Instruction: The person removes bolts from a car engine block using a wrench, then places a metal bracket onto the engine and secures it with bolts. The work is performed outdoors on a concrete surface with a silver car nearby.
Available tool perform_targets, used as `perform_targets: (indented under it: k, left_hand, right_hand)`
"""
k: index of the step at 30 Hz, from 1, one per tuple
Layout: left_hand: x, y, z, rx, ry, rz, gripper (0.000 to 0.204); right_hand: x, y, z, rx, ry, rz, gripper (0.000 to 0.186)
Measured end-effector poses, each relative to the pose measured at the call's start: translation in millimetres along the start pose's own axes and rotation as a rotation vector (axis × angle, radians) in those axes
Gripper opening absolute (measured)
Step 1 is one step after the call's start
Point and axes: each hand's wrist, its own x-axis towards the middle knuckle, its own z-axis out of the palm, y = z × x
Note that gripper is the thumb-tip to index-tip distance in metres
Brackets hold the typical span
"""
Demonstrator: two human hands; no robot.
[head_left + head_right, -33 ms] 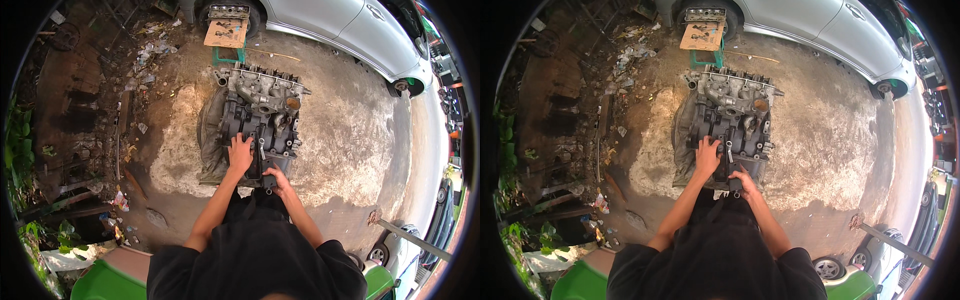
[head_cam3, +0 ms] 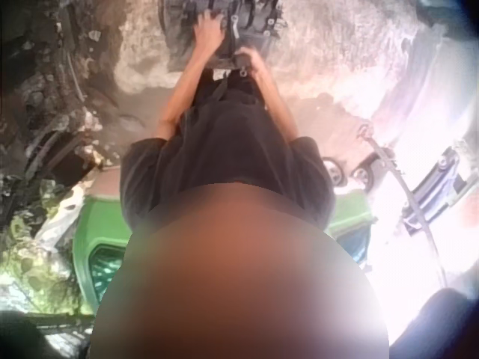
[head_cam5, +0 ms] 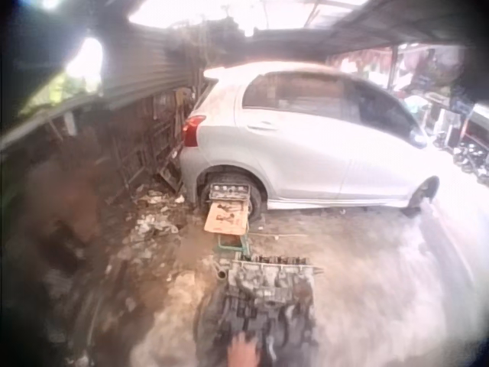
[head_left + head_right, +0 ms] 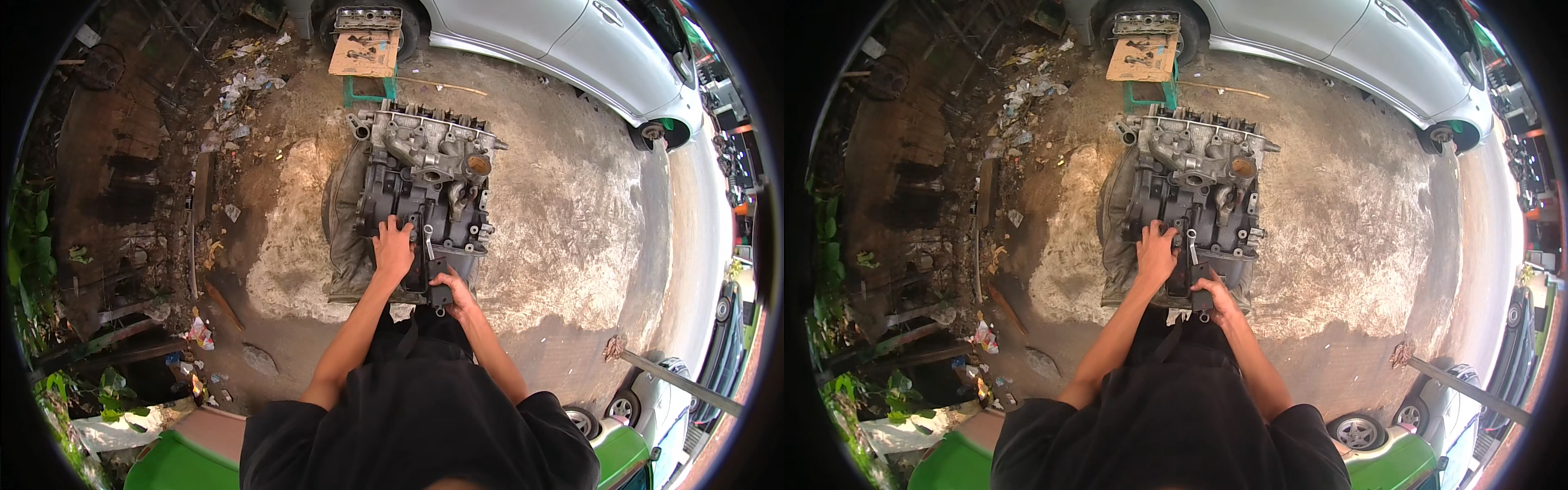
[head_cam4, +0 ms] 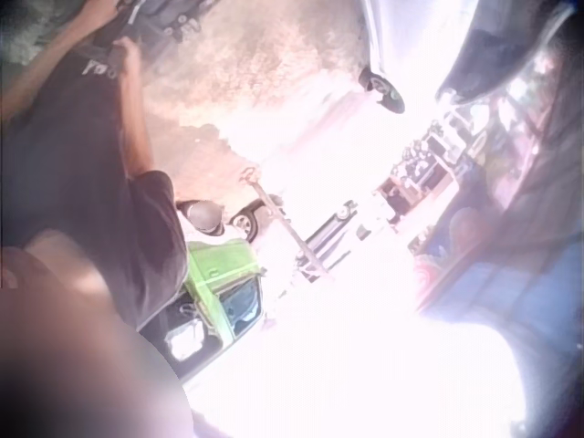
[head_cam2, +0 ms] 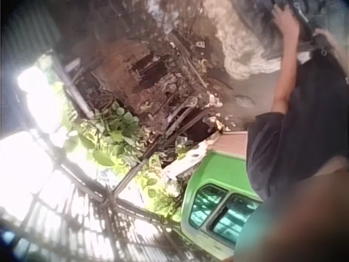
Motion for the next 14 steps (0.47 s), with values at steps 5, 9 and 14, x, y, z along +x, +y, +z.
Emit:
perform_targets:
  k: [5,9,14]
  left_hand:
    - [3.0,-22.9,5.0,0.014,-0.059,0.181,0.035]
    - [3.7,-34.9,7.3,0.002,-0.095,0.281,0.030]
    - [3.4,-38.4,5.8,-0.006,-0.099,0.312,0.034]
  right_hand:
    - [-5.7,39.5,21.7,0.076,0.101,-0.091,0.055]
    - [-6.8,57.6,32.9,0.101,0.143,-0.151,0.057]
    - [-7.4,69.7,38.2,0.138,0.186,-0.183,0.063]
